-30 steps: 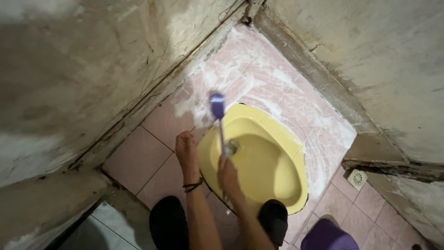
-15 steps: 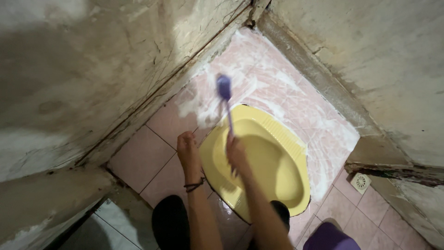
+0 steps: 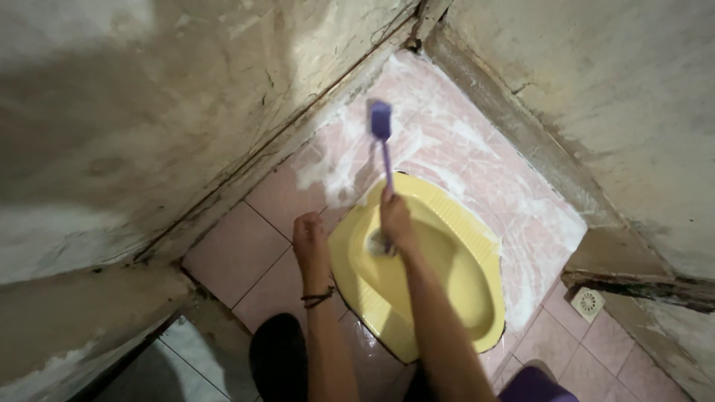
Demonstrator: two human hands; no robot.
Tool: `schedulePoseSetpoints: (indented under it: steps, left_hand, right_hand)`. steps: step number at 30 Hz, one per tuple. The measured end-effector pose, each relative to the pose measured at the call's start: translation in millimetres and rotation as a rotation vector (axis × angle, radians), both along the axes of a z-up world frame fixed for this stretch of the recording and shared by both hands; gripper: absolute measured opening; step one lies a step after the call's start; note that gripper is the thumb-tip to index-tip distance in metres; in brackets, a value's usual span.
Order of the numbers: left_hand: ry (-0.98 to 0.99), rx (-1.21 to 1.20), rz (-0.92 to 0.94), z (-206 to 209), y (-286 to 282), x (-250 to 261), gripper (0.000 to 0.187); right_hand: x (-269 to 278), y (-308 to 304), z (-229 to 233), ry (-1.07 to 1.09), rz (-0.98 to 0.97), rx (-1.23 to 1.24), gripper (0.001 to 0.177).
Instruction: The person scrubs the tiled floor around a yellow squat toilet using a purple scrub brush. They repeatedly scrub the pink tiles and the edges of the toilet, spreading white cleaning foam across the surface.
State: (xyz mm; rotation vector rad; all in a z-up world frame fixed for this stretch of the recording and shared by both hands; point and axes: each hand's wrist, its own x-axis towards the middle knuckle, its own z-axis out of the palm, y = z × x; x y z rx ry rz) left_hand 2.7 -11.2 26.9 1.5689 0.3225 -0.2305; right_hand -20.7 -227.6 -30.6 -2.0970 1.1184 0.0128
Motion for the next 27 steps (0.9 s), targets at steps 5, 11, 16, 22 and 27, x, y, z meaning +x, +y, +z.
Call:
schedulePoseSetpoints:
  steps: [5,11,16,22,27]
  left_hand:
    - [0.015,-0.032,-0.003,-13.3,3.0,0.5,0.049]
    - [-0.021,0.005,-0.005,-26.1,-0.5,-0.2,0.055]
    - [-0.056,-0.018,-0.006,-24.0,2.7,-6.3,0.059]
    - [0.037,-0.066,-0.008,-20.6,0.0,-3.0,0.054]
    - [-0.025,-0.021,0.002,-20.6,0.9,-3.2,0.053]
  right_hand:
    - [-69.3,91.1,-25.1,-0.003,0.187,0.056,0.059]
    - [-30.9,23.2,1.7,-0.076,0.124,-0.08,0.058]
    - [15.9,-29.2,12.1,0.022,-0.072,0.221,0.065]
    - [-54.2,73.0,-36.2,-0.047,0.394,-0.407,0.063]
    - [-53.8,56.0,-31.7,-0.138,0.26,-0.256,0.05]
